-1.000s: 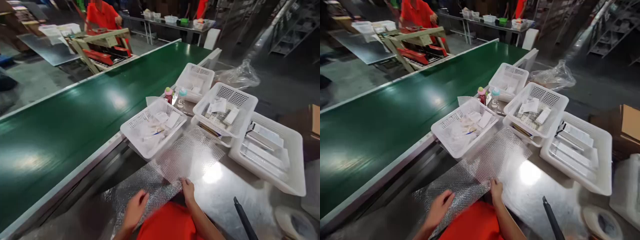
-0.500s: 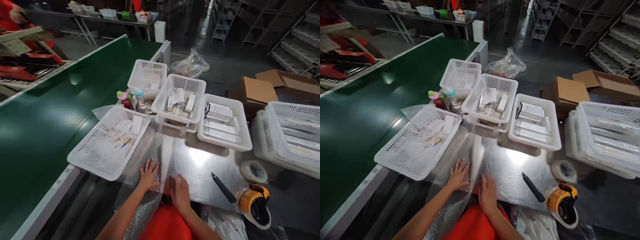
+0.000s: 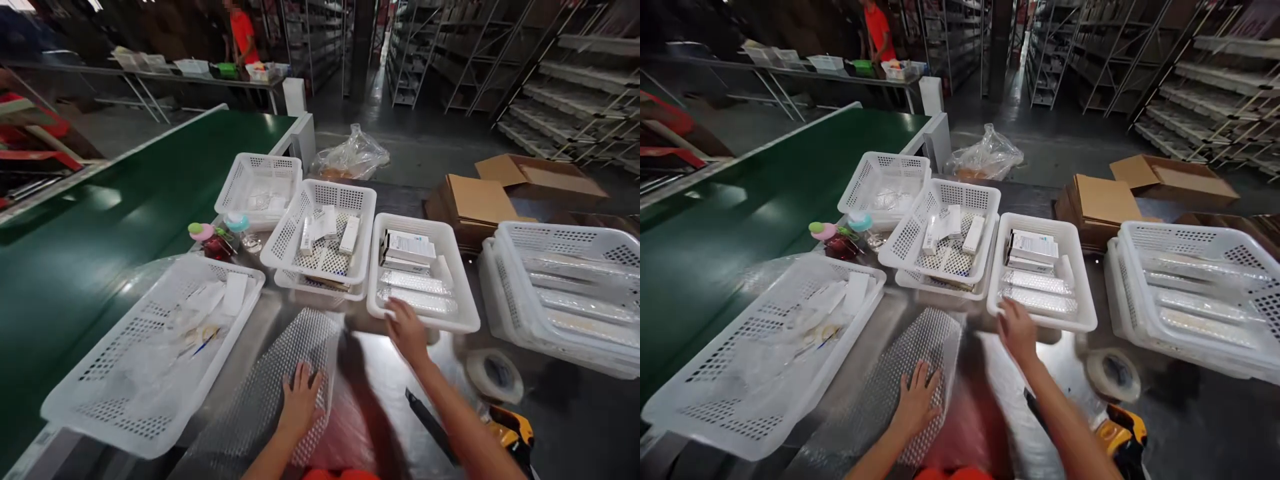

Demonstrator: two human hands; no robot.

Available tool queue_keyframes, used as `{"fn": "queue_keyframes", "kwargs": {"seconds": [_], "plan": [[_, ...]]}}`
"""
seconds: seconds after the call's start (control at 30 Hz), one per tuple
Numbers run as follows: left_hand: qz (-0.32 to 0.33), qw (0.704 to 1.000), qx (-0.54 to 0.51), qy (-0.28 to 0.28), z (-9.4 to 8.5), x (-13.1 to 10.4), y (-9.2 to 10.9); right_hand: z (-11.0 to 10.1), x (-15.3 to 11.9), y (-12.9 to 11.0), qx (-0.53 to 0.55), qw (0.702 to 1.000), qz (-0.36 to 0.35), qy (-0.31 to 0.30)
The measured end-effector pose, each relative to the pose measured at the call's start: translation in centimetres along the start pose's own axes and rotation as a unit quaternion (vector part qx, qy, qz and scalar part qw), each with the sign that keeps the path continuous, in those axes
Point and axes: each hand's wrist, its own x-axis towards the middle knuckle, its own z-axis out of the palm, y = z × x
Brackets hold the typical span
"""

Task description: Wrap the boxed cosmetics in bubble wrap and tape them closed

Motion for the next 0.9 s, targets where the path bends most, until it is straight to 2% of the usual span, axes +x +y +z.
{"fn": "queue_keyframes", "kwargs": {"seconds": [0.07,0.1,0.2,0.27,0.33,0.47,0.53,0.6,0.67,0.73,0.8,0.83,0.87,0.9], "plan": [[-0.020,1.000,-0.001,-0.014,-0.1,0.4,0.6,-2.6,7.3,4.1,-0.106,0.994,0.020,0.016],[-0.023,0.999,0.001,-0.022,-0.2,0.8,0.9,-3.4,10.4,6.1,-0.161,0.986,0.042,0.005],[0.028,0.998,-0.008,-0.051,0.0,2.0,2.0,-3.6,17.1,11.4,-0.289,0.948,0.114,-0.076],[0.058,0.994,-0.030,-0.082,0.5,2.9,2.7,-2.6,19.5,14.0,-0.328,0.928,0.126,-0.126],[0.056,0.991,-0.047,-0.112,1.0,3.5,3.1,-1.5,20.7,15.8,-0.335,0.921,0.106,-0.167],[0.083,0.990,-0.055,-0.101,1.1,3.5,3.0,-0.9,21.6,16.8,-0.327,0.926,0.051,-0.181],[0.097,0.988,-0.057,-0.107,0.4,3.1,2.7,-1.9,21.1,16.0,-0.333,0.930,0.019,-0.153],[0.101,0.985,-0.077,-0.121,-0.4,2.8,2.7,-3.7,19.7,14.2,-0.327,0.940,-0.008,-0.093],[0.089,0.984,-0.107,-0.113,-1.3,2.6,2.9,-5.5,17.0,11.4,-0.282,0.959,-0.028,-0.019],[0.073,0.987,-0.119,-0.081,-2.0,2.6,3.1,-6.5,13.2,7.9,-0.174,0.984,-0.029,0.014],[0.076,0.990,-0.108,-0.053,-2.3,2.6,3.4,-5.8,8.7,3.6,-0.005,1.000,0.005,-0.015],[0.085,0.990,-0.104,-0.039,-2.2,2.6,3.5,-4.6,6.3,1.3,0.092,0.994,0.039,-0.053],[0.092,0.990,-0.105,-0.018,-1.9,2.6,3.5,-2.9,3.8,-1.1,0.188,0.971,0.076,-0.122],[0.092,0.990,-0.108,0.010,-1.6,2.6,3.6,-0.8,1.5,-3.4,0.280,0.937,0.114,-0.176]]}}
